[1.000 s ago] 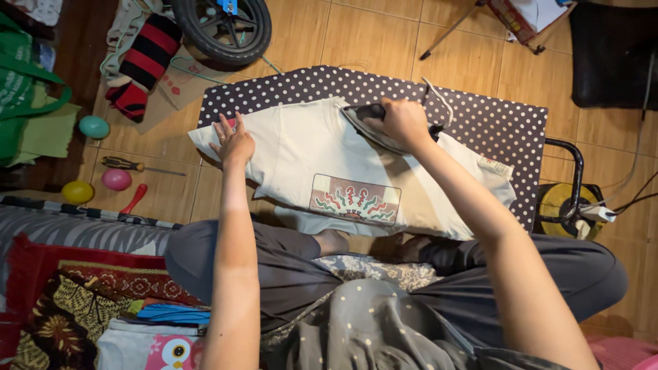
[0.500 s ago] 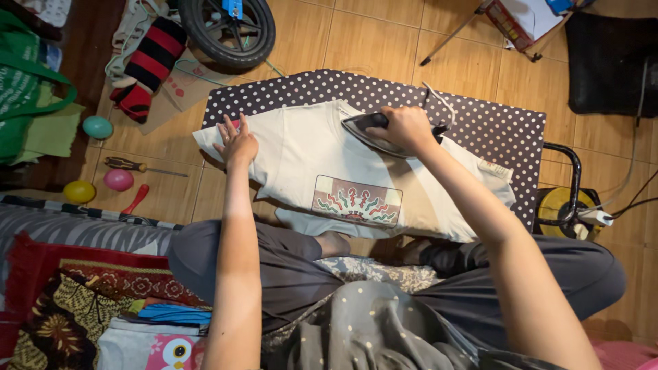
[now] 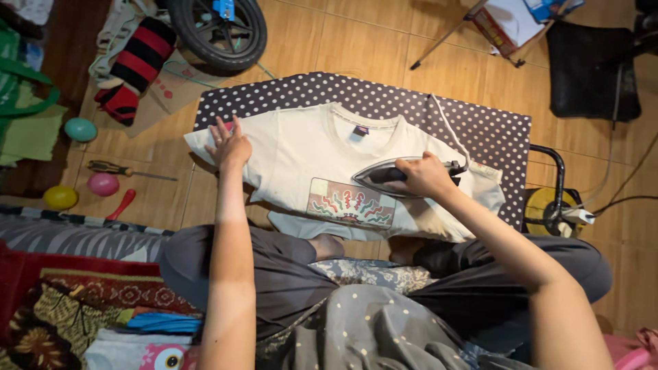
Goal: The person irons a t-shirt on a small ironing board by hand, smoothing the fabric and moving the iron across various sections of the garment.
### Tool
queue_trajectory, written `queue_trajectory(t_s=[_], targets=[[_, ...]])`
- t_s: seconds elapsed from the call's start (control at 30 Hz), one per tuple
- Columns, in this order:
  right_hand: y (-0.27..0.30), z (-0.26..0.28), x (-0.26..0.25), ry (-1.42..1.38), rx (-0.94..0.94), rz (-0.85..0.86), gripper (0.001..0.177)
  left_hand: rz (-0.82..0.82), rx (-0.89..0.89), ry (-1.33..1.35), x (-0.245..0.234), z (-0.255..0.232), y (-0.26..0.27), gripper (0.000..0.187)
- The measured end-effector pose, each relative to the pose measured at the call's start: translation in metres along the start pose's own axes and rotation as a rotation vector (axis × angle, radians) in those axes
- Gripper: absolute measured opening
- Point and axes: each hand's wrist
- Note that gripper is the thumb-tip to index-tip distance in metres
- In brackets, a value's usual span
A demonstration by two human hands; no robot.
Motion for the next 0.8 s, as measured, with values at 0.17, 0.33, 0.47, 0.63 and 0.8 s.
queue_trajectory(t_s=[0.17, 0.33, 0.47, 0.63, 0.8], targets=[[0.002, -0.038, -0.016, 0.062, 0.133, -0.015, 0.055, -0.028, 0.022, -0.002, 0.003, 0.002, 0.000, 0.068], [-0.018, -0.117, -0.028, 0.129, 0.267, -0.249, 0.053, -0.057, 0.041, -0.025, 0.011, 0.008, -0.004, 0.066], [-0.023, -0.181, -0.021, 0.187, 0.312, -0.250, 0.055, -0.082, 0.041, -0.060, 0.016, 0.010, -0.009, 0.067], [-0.001, -0.223, -0.009, 0.219, 0.358, -0.170, 0.052, -0.246, 0.099, -0.088, 0.009, 0.013, -0.003, 0.059], [0.016, -0.193, -0.025, 0.289, 0.385, -0.394, 0.045, -0.419, 0.143, -0.120, 0.001, 0.007, -0.001, 0.024]])
Point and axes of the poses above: each hand's wrist, its own y-axis away from the middle knuckle, its own x-axis out of the palm, z = x × y, and after that the axes turned 14 degrees about x, right-handed
